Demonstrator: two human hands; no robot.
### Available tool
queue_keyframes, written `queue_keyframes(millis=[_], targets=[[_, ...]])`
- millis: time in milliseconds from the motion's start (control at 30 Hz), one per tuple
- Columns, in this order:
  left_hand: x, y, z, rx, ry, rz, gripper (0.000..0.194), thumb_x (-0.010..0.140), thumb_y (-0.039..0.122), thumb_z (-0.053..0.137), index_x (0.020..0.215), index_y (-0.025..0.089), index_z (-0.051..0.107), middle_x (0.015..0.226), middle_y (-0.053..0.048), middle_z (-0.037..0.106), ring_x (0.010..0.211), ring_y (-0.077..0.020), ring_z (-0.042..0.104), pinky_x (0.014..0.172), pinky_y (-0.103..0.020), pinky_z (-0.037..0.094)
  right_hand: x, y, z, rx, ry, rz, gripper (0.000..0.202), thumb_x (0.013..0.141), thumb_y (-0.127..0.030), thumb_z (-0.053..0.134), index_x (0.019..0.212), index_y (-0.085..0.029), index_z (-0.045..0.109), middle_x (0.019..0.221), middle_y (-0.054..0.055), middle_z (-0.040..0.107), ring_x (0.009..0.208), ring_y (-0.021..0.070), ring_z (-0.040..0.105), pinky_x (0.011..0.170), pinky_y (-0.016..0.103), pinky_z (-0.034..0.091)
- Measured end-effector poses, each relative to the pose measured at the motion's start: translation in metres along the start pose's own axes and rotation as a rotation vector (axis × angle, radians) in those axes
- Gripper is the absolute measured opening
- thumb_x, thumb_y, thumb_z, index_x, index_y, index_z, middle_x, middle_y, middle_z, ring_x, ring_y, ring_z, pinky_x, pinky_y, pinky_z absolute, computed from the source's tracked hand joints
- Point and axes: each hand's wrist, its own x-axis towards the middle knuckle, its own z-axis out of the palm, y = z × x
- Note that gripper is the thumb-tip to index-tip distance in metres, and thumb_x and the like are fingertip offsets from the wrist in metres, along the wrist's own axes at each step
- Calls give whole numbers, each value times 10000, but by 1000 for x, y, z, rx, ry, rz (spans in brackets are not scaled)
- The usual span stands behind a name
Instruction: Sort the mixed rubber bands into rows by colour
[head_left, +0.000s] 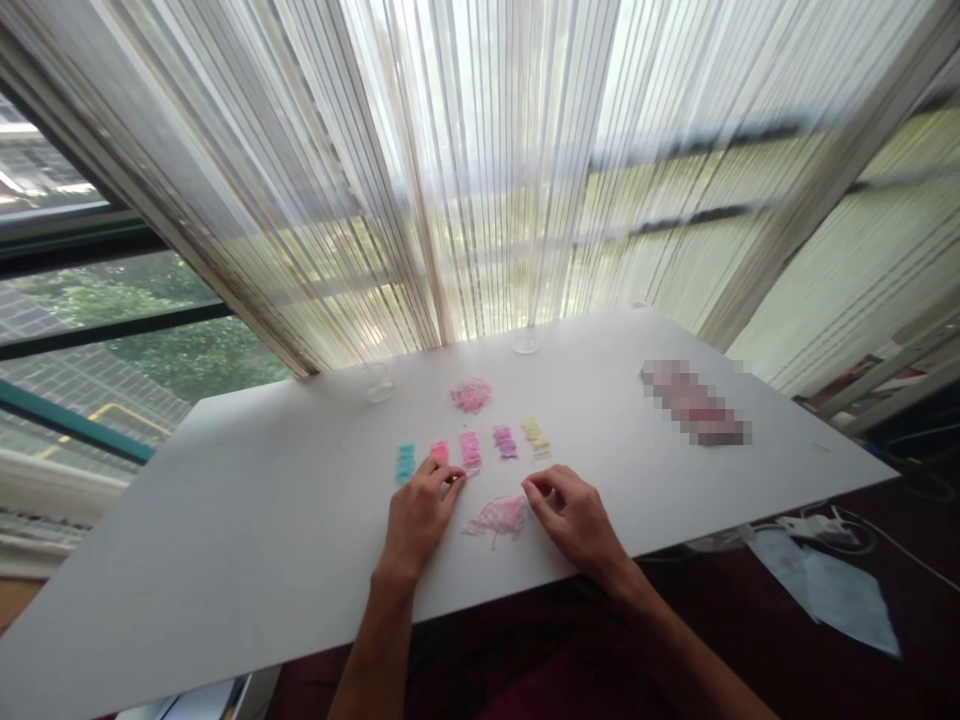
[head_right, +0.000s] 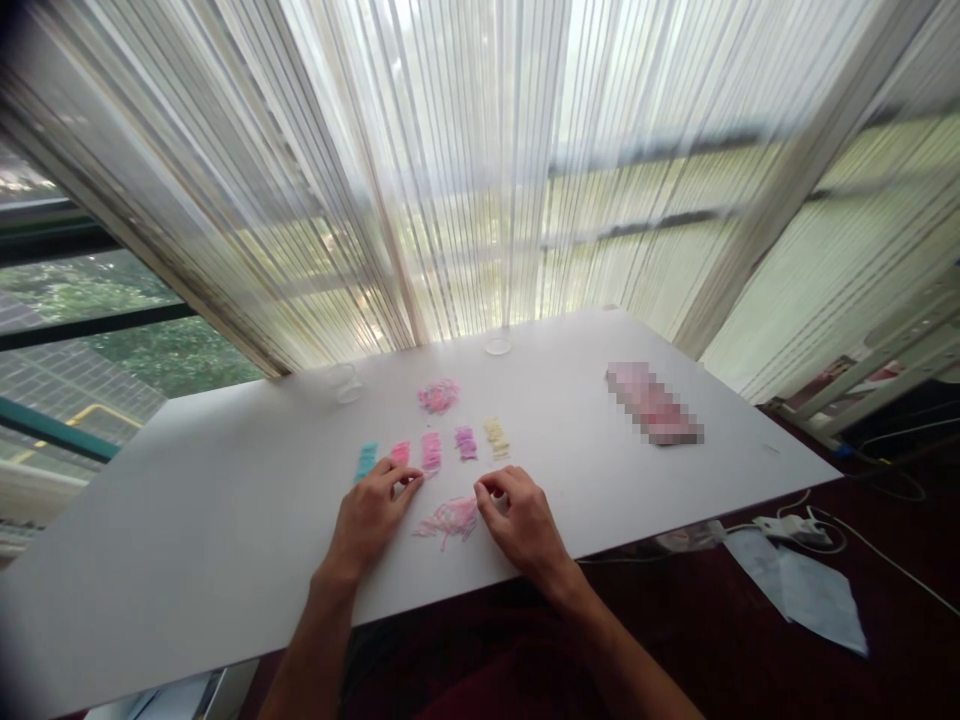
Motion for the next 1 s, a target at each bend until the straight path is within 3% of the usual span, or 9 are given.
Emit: queue_keyframes(millis=[367,533,733,1000], targets=[[-4,0,0,-43,5,24,167,971,285,576,1019,236,729,1042,-28,684,822,-149,660,744,-255,506,0,0,0,-8,-9,-19,174,951,-280,567,833,-217,678,784,47,668,732,193,619,676,309,524],[5,16,-2,-4,-1,60,141,955,265,620,1021,249,744,1003,-10,686,806,-141,665,710,-232,491,1,0,1,-12,3,-5,171,945,-278,571,836,-215,686,794,47,669,736,195,620,664,305,520],[24,43,6,61,-94,109,168,973,286,606,1024,254,762,1069,-21,700,882,-166,691,702,-239,487,0,1,2,4,49,38,168,944,-277,572,848,-210,693,815,51,684,703,188,608,633,302,513],[24,46,12,35,-49,83,183,974,317,611,1047,255,766,1035,-21,710,869,-160,692,699,-236,480,0,2,2,5,62,47,165,946,-273,570,863,-205,696,818,57,683,730,194,618,655,303,522]])
